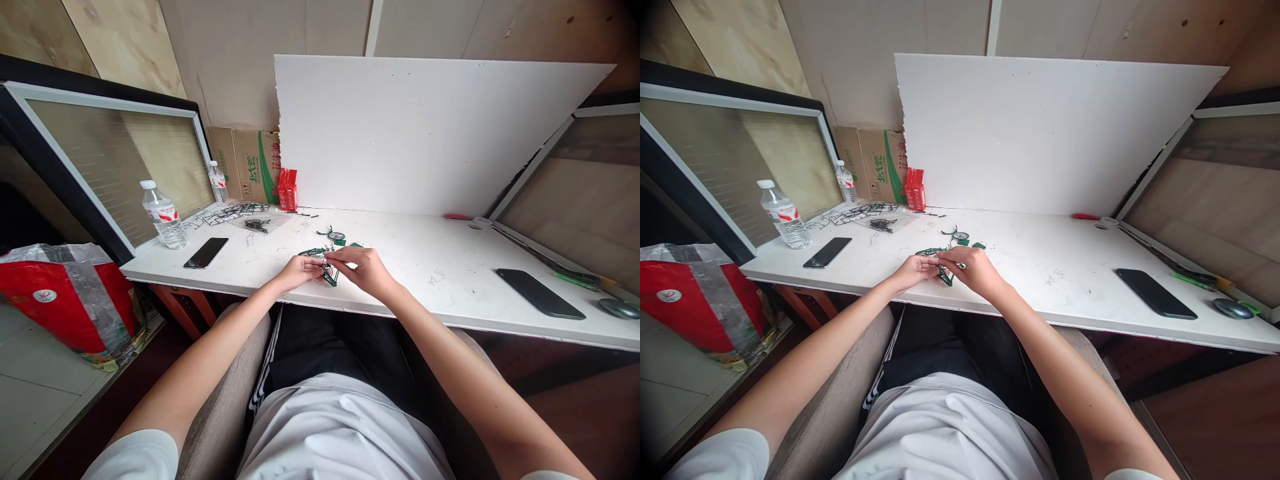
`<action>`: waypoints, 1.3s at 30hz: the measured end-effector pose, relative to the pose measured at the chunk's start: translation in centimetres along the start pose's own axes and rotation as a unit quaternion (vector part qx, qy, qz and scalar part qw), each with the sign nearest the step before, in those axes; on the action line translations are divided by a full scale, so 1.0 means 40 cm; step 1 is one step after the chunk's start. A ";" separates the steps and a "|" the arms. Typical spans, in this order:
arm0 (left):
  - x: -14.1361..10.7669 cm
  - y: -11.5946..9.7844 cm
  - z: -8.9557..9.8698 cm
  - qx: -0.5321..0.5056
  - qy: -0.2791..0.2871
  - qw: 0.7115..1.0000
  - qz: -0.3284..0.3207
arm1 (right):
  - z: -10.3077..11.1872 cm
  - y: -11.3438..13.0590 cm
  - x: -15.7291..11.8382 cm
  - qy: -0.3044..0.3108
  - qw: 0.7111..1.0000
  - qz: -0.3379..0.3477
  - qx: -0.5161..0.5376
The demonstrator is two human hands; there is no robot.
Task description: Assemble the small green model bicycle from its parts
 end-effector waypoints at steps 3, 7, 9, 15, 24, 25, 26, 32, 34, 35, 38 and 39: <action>-0.001 0.002 0.000 0.004 0.004 1.000 0.007 | -0.004 0.005 0.001 0.001 1.000 -0.006 0.010; -0.002 0.006 0.002 0.006 0.004 1.000 0.017 | -0.014 0.011 0.001 0.014 1.000 -0.014 0.010; -0.002 0.005 0.001 0.009 0.005 1.000 0.012 | -0.019 0.011 -0.001 0.021 0.999 -0.022 0.016; 0.000 0.008 0.001 0.020 0.010 1.000 0.004 | -0.033 0.005 -0.005 0.009 0.999 -0.037 0.035; 0.002 0.009 0.006 0.027 0.003 1.000 0.001 | -0.029 -0.026 -0.005 -0.021 0.987 -0.104 0.118; 0.001 0.008 0.005 0.028 0.000 1.000 0.001 | -0.030 -0.029 -0.006 -0.022 0.986 -0.108 0.122; 0.001 0.008 0.005 0.028 -0.001 1.000 0.001 | -0.031 -0.031 -0.006 -0.022 0.986 -0.111 0.123; -0.001 0.004 0.001 0.026 0.001 1.000 0.006 | -0.040 -0.033 -0.010 -0.035 0.989 -0.090 0.112; -0.002 0.003 0.000 0.023 -0.002 1.000 0.008 | -0.040 -0.031 -0.012 -0.047 0.991 -0.071 0.107; -0.002 0.003 0.000 0.023 -0.003 1.000 0.009 | -0.039 -0.029 -0.012 -0.052 0.992 -0.060 0.100; -0.003 0.005 -0.001 0.027 -0.002 1.000 0.011 | -0.033 -0.026 -0.010 -0.053 0.995 -0.033 0.071; -0.003 0.005 -0.001 0.028 -0.002 1.000 0.010 | -0.031 -0.025 -0.008 -0.045 0.997 -0.027 0.063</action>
Point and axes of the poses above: each hand's wrist, its own x-axis towards the middle knuckle, its own z-axis out of the back of the hand, y = z × x, the point moved 6 cm from there along x, towards the middle knuckle, and after that the axes turned 13 degrees about -z, right-handed, at the moved point
